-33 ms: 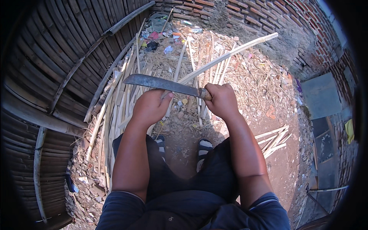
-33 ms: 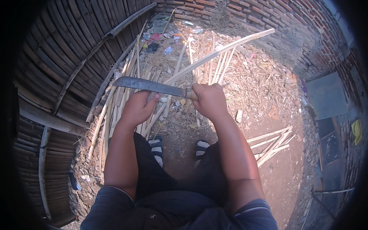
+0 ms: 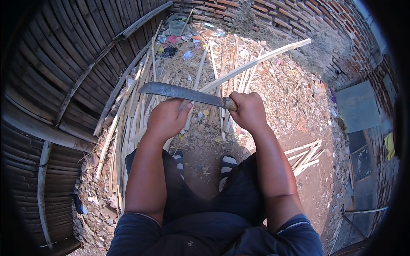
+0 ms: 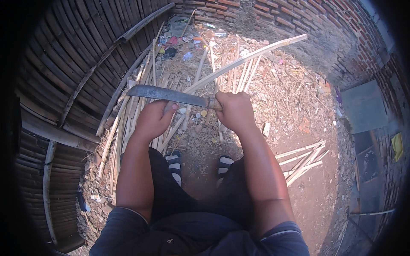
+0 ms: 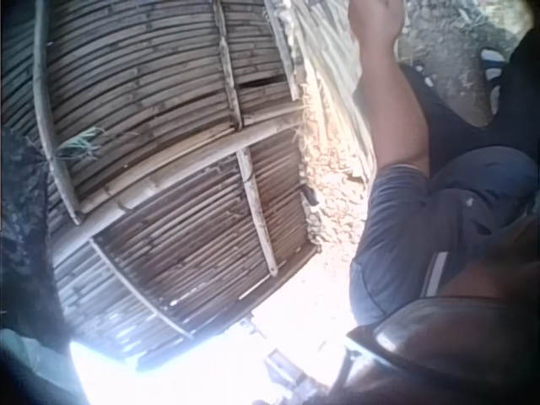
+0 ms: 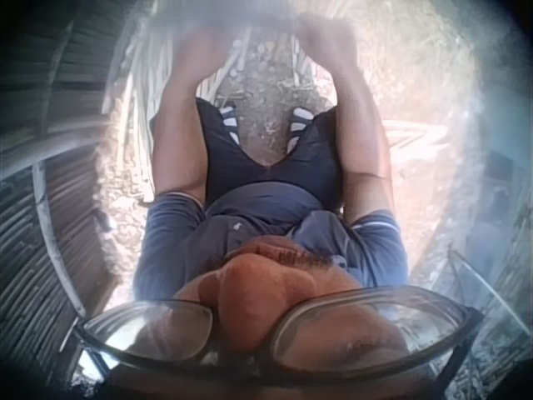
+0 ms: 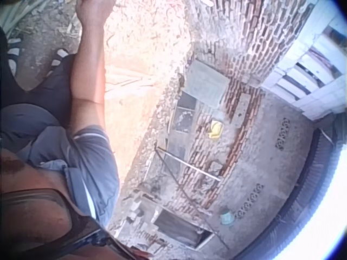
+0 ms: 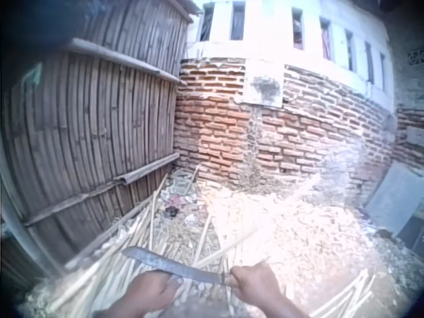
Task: The person holds a long piece of wood and uses a knife to shave thin strips from it while sitting on the ground.
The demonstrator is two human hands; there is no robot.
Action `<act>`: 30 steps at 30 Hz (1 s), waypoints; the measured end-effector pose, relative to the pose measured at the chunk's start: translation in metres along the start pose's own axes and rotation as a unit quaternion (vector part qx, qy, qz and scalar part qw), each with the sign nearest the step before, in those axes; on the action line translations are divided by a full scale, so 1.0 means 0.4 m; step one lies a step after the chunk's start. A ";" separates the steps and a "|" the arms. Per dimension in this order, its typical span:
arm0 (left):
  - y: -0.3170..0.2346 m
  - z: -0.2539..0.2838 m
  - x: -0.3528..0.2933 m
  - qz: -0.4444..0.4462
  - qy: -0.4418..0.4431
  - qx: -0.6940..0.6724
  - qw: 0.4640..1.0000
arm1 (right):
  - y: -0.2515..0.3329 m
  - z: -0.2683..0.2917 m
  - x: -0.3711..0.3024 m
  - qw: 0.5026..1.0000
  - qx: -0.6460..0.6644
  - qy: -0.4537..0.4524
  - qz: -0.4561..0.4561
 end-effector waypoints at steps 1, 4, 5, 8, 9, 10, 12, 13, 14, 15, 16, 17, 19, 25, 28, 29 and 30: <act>0.002 0.003 0.001 -0.008 -0.007 0.025 1.000 | -0.014 0.003 0.001 0.999 0.023 0.000 -0.048; -0.018 0.028 -0.001 0.050 0.008 0.057 0.997 | -0.055 0.015 -0.005 0.986 0.092 -0.012 -0.139; -0.019 0.026 -0.001 0.056 0.010 0.068 0.996 | -0.059 0.017 -0.010 0.986 0.080 -0.012 -0.146; -0.018 0.017 0.001 0.059 0.000 0.085 0.995 | -0.033 0.003 -0.013 0.991 0.061 -0.011 -0.121; -0.017 0.013 -0.001 0.048 -0.011 0.083 0.995 | -0.020 -0.001 -0.011 0.995 0.039 0.015 -0.086; -0.015 0.010 -0.002 0.037 -0.022 0.080 0.996 | -0.008 -0.001 -0.007 0.998 0.017 0.042 -0.051; -0.007 0.008 -0.001 0.021 -0.035 0.080 0.996 | -0.009 0.010 -0.005 0.998 0.027 0.037 -0.045; -0.005 0.009 -0.001 0.013 -0.042 0.081 0.996 | -0.030 0.009 -0.006 0.995 0.053 0.024 -0.076; -0.004 0.013 -0.002 0.024 -0.043 0.084 0.995 | -0.054 0.009 -0.007 0.991 0.080 0.011 -0.107; -0.010 0.021 -0.001 0.032 -0.045 0.087 0.995 | -0.084 0.016 -0.009 0.979 0.126 -0.008 -0.160; -0.014 0.026 0.001 0.040 -0.046 0.090 0.994 | -0.109 0.021 -0.010 0.973 0.131 -0.028 -0.189; -0.014 0.026 0.001 0.041 -0.043 0.094 0.994 | -0.123 0.024 -0.020 0.978 0.100 -0.034 -0.180; -0.005 0.024 0.000 0.048 -0.039 0.102 0.993 | -0.107 0.034 -0.017 0.983 0.068 -0.013 -0.171; 0.007 0.030 -0.003 0.018 -0.057 0.066 0.996 | -0.033 0.029 -0.010 0.999 0.010 0.021 -0.024; 0.023 0.047 0.001 0.042 -0.063 0.076 0.994 | -0.103 0.048 -0.024 0.987 0.057 -0.027 -0.148; 0.023 0.048 0.002 0.039 -0.067 0.069 0.995 | -0.125 0.055 -0.034 0.983 0.063 -0.043 -0.169; 0.024 0.047 0.002 0.038 -0.072 0.061 0.995 | -0.133 0.062 -0.034 0.978 0.070 -0.058 -0.188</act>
Point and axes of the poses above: each hand's wrist, its own x-axis towards the middle knuckle, its own z-axis out of the back of the hand, y = z × x, the point moved 1 cm from there along x, towards the middle knuckle, and after that the axes turned 13 degrees about z, right-handed, at the moved point
